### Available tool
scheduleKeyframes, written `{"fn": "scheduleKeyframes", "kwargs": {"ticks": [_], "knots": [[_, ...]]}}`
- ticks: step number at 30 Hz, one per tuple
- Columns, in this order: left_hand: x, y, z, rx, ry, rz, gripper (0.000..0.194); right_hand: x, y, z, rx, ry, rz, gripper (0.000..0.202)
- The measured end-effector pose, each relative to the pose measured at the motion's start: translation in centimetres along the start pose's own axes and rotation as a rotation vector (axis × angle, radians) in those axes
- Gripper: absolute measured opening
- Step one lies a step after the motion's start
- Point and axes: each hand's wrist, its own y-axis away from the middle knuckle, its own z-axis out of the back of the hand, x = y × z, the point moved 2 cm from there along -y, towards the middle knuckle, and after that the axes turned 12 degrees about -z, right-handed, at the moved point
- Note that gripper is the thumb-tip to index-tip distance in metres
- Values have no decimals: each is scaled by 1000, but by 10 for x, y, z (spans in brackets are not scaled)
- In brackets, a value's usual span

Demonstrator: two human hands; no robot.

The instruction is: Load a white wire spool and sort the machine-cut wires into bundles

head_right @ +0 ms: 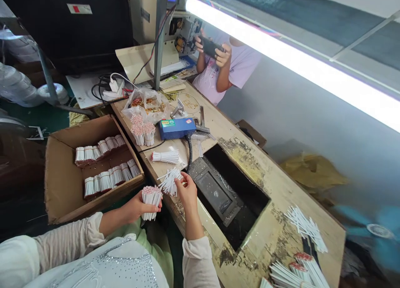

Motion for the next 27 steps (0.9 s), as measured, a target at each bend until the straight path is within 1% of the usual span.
{"fn": "scheduleKeyframes", "kwargs": {"ticks": [2, 5, 7, 9, 11, 13, 15, 17, 21, 24, 27], "knots": [[-6, 0, -2, 60, -61, -48, 29, 2, 10, -2, 55, 42, 70, 48], [-16, 2, -6, 161, -169, -129, 23, 6, 38, 3, 223, 58, 138, 34], [-22, 3, -11, 219, -215, -188, 20, 8, 58, 9, 330, 59, 186, 27], [-30, 5, -16, 262, -229, -250, 19, 7, 75, 14, 413, 95, 257, 26], [-37, 7, -21, 300, -233, -301, 18, 5, 85, 16, 452, 148, 321, 29], [-42, 9, -26, 325, -239, -323, 19, 2, 91, 17, 429, 167, 362, 32], [-46, 9, -28, 333, -227, -311, 22, -2, 94, 18, 373, 161, 383, 29], [-47, 8, -29, 327, -198, -268, 25, -5, 97, 19, 308, 171, 376, 25], [-45, 1, -29, 285, -129, -150, 28, -10, 104, 22, 194, 253, 329, 27], [-43, -5, -30, 253, -85, -117, 31, -13, 110, 21, 168, 299, 276, 30], [-36, -8, -35, 254, -61, -89, 32, -17, 113, 17, 196, 292, 220, 38]]}}
